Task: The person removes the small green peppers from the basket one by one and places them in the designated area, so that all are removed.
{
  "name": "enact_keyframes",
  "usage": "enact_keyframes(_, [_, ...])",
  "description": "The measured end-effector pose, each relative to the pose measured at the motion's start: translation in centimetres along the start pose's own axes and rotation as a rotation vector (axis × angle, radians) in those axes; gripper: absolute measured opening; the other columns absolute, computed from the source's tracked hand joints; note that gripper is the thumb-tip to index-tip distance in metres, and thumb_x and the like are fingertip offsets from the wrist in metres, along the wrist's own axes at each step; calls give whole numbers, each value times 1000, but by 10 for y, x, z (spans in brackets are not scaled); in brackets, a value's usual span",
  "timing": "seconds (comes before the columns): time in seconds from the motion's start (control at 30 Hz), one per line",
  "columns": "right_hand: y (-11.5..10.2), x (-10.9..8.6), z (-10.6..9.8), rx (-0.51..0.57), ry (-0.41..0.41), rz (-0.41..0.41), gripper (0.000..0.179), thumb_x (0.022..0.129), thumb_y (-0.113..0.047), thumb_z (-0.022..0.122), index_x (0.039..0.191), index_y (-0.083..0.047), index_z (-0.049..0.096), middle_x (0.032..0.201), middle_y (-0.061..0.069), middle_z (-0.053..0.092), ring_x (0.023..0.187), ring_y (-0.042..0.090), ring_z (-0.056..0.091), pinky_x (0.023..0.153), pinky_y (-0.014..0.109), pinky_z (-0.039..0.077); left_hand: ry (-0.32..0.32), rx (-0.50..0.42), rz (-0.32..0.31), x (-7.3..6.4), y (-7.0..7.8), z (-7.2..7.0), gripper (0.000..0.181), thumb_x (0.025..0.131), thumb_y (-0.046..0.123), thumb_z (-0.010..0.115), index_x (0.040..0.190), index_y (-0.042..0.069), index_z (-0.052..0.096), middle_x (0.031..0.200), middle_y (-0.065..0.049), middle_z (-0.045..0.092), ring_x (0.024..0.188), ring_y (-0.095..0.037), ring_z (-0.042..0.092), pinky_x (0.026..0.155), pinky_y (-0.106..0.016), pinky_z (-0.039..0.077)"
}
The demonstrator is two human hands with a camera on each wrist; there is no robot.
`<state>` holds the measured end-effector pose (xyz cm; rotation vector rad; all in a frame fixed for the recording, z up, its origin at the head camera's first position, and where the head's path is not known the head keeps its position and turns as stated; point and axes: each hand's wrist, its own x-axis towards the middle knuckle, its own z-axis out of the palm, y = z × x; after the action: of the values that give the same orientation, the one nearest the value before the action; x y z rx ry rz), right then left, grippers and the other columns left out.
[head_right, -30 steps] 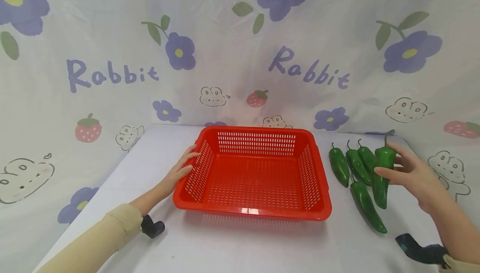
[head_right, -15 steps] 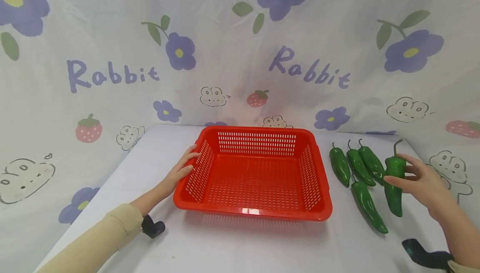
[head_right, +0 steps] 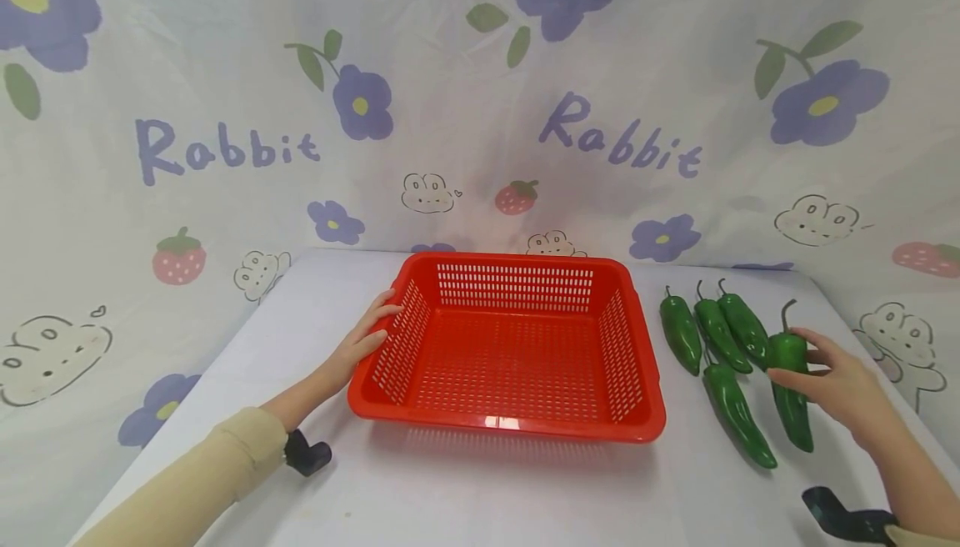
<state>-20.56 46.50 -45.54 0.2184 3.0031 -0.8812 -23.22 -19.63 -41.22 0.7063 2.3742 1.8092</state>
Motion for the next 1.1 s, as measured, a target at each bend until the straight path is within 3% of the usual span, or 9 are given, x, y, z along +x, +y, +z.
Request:
enact_keyframes(0.1, [17,8,9,-30,-4,6,100,80,-54,60,146,-5,4,121,45,32,95,56,46,57,46,49,-1,3,-3,0,1,0,42,93,15,39,132,1,36,153,-11,6,133,-36,19,90,-33,48])
enact_keyframes(0.2, [18,7,14,-62,2,21,101,79,-57,59,143,3,8,119,46,33,93,57,46,56,49,49,-3,14,-6,-1,1,0,43,93,16,39,133,1,36,153,-9,7,134,-35,18,91,-34,47])
enact_keyframes(0.27, [7,2,11,-66,-36,46,103,79,-58,59,142,4,7,120,47,29,95,58,43,58,52,48,0,24,-8,-1,2,0,43,93,17,39,134,2,36,153,-8,7,135,-34,17,92,-34,47])
enact_keyframes(0.4, [-25,-16,5,-87,-82,85,101,80,-55,60,140,7,9,121,48,27,99,61,39,56,49,49,3,29,-8,-1,3,0,43,93,16,39,133,2,36,153,-8,7,135,-34,17,92,-37,46])
enact_keyframes(0.5, [-45,-27,0,-100,-107,83,97,81,-52,60,138,11,11,120,48,26,100,62,36,59,53,49,3,29,-6,-1,2,1,43,93,15,39,133,1,36,153,-9,7,135,-35,17,92,-39,46])
enact_keyframes(0.57, [-56,-33,-4,-98,-138,77,97,82,-51,59,137,12,12,120,49,26,100,63,35,68,63,45,4,29,-6,0,2,1,43,93,15,39,133,1,36,153,-9,8,134,-35,18,92,-40,46])
enact_keyframes(0.9, [-64,-36,-4,-134,-194,60,92,84,-49,57,133,16,16,118,48,29,100,64,34,74,68,39,-3,-3,-12,-1,2,1,43,93,16,38,134,1,35,153,-7,6,133,-35,20,90,-33,48])
enact_keyframes(1.1, [-64,-35,-2,-142,-227,88,92,84,-48,58,133,17,15,119,48,29,102,64,34,76,67,40,-1,8,-12,-1,2,2,43,93,16,39,134,1,35,153,-8,6,134,-35,18,91,-37,47])
